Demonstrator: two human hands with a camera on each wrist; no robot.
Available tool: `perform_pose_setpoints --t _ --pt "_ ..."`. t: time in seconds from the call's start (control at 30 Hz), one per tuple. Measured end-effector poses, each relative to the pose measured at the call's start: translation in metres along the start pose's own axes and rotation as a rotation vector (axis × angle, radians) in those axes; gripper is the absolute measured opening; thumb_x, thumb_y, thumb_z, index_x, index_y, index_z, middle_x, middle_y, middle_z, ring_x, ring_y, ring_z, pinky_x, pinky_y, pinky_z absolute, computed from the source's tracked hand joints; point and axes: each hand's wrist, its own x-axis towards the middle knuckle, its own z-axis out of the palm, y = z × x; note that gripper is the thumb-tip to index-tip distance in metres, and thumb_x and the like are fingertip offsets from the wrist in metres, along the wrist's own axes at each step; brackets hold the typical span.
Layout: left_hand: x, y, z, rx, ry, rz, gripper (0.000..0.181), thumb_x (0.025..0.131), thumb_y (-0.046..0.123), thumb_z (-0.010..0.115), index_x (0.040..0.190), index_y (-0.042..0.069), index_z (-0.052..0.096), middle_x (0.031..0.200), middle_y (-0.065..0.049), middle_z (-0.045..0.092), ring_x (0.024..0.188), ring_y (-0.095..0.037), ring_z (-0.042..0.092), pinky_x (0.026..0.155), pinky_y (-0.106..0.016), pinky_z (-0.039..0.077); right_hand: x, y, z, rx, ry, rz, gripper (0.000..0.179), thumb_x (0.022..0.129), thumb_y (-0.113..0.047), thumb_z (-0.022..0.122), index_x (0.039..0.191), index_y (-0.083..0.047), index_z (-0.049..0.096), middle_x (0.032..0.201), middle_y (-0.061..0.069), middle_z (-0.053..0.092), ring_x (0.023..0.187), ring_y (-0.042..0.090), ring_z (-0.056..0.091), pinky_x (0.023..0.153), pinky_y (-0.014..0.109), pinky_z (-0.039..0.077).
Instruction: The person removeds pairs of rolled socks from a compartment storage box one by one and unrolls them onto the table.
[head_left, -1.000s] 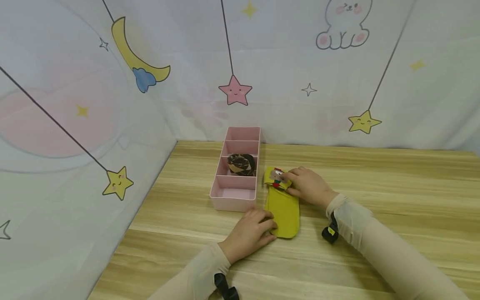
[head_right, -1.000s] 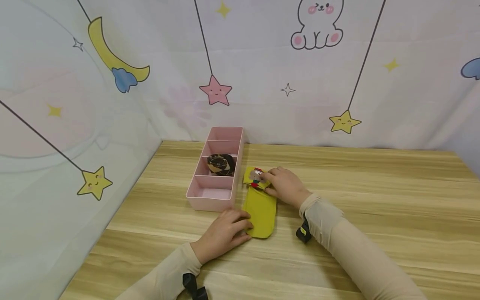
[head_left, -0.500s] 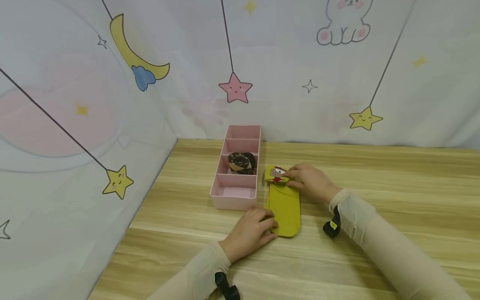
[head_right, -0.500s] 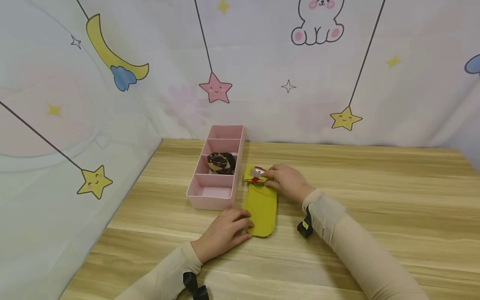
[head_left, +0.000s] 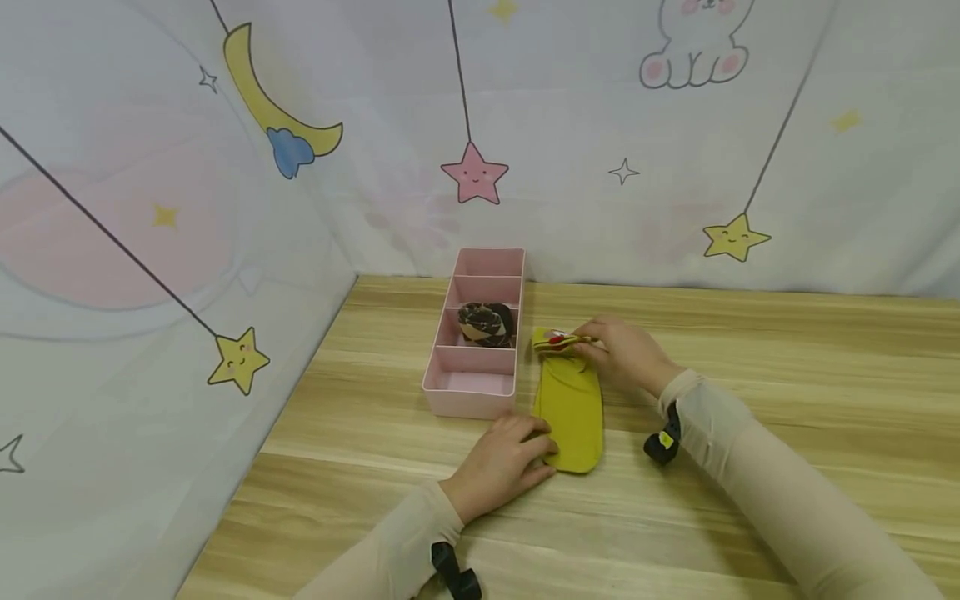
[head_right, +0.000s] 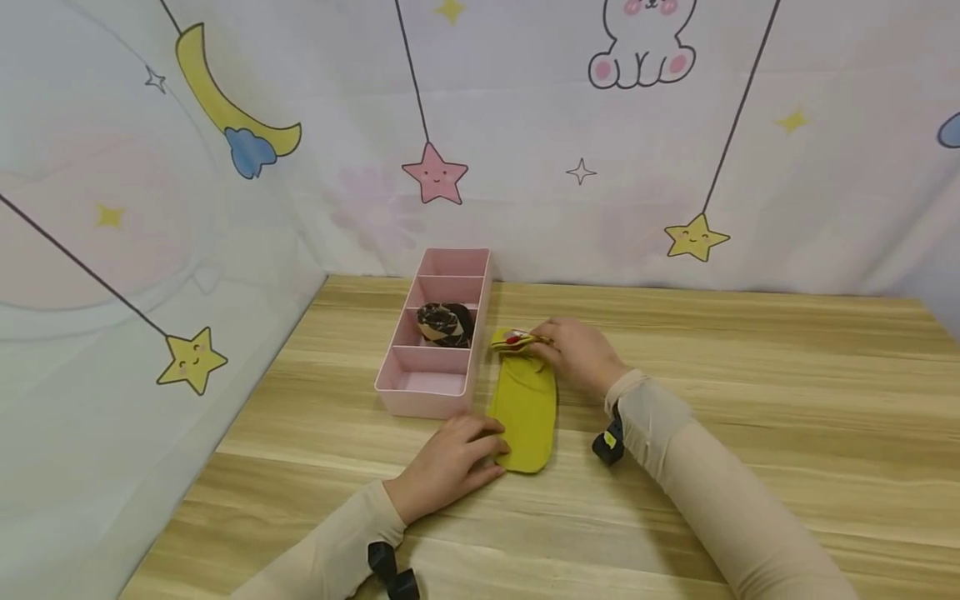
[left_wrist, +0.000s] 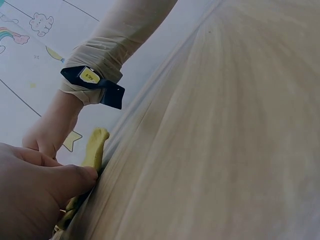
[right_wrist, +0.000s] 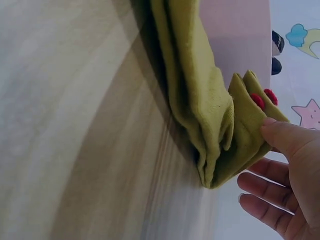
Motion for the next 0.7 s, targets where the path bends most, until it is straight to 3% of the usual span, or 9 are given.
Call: perform_pose_setpoints --t 0.33,0.7 --pt "0.001 0.000 -0.003 0.000 -0.004 0.004 0.018 0.085 0.031 0.072 0.098 0.020 0.069 0.110 0.000 0.063 0.105 -0.017 0.059 0.097 -0.035 0.045 0.012 0.002 -0.008 0.048 0.033 0.105 0.029 0.096 -0.020 0.058 0.117 -0.001 0.064 0.104 0.016 0.068 0.092 0.028 0.065 0.079 0.044 0.054" --pt "0.001 0.001 -0.001 0.005 -0.001 0.006 0.018 0.085 0.031 0.072 0.099 0.021 0.069 0.111 0.001 0.063 0.105 -0.016 0.059 0.097 -0.034 0.045 0.021 0.010 -0.008 0.131 0.074 0.147 0.026 0.098 -0.017 0.054 0.117 0.000 0.060 0.102 0.017 0.069 0.092 0.030 0.065 0.080 0.046 0.053"
